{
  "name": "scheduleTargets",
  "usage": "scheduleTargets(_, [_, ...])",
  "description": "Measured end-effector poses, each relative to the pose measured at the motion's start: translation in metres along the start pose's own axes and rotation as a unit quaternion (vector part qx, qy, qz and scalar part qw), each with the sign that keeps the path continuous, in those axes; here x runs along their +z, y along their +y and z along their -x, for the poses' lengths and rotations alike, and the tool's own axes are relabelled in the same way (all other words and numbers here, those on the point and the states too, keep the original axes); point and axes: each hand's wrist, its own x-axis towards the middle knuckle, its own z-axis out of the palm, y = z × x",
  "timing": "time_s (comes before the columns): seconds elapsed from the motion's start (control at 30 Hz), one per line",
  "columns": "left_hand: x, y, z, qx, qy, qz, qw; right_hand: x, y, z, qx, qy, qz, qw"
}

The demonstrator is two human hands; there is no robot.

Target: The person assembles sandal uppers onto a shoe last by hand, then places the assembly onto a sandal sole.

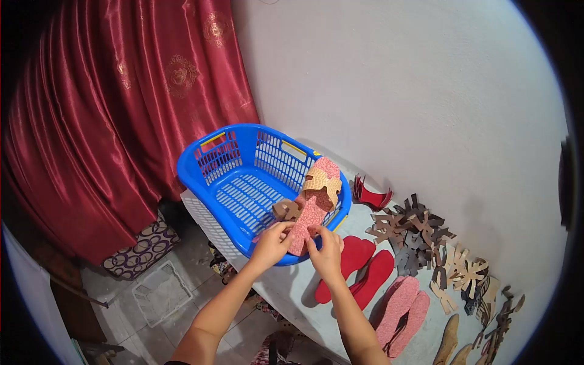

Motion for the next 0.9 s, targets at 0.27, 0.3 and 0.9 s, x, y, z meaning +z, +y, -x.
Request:
scheduleTargets(0.27, [-0.035,-0.044,-0.045,0.008,-0.068,-0.207,0.976,0.042,-0.01,-0.031,0.048,-0.063,0.247,0.966])
scheduleTargets(0.3, [-0.035,-0.041,-0.047,0.012,-0.074,-0.207,0.976,0.045,-0.009,-0.032,0.046,-0.086,0.287,0.953])
scheduleTargets(0.9, [0.077,0.022,0.073,0.226,-0.078,-0.233,0.943,-0.045,0.01,0.086,-0.034,0.013,0.144,0.989])
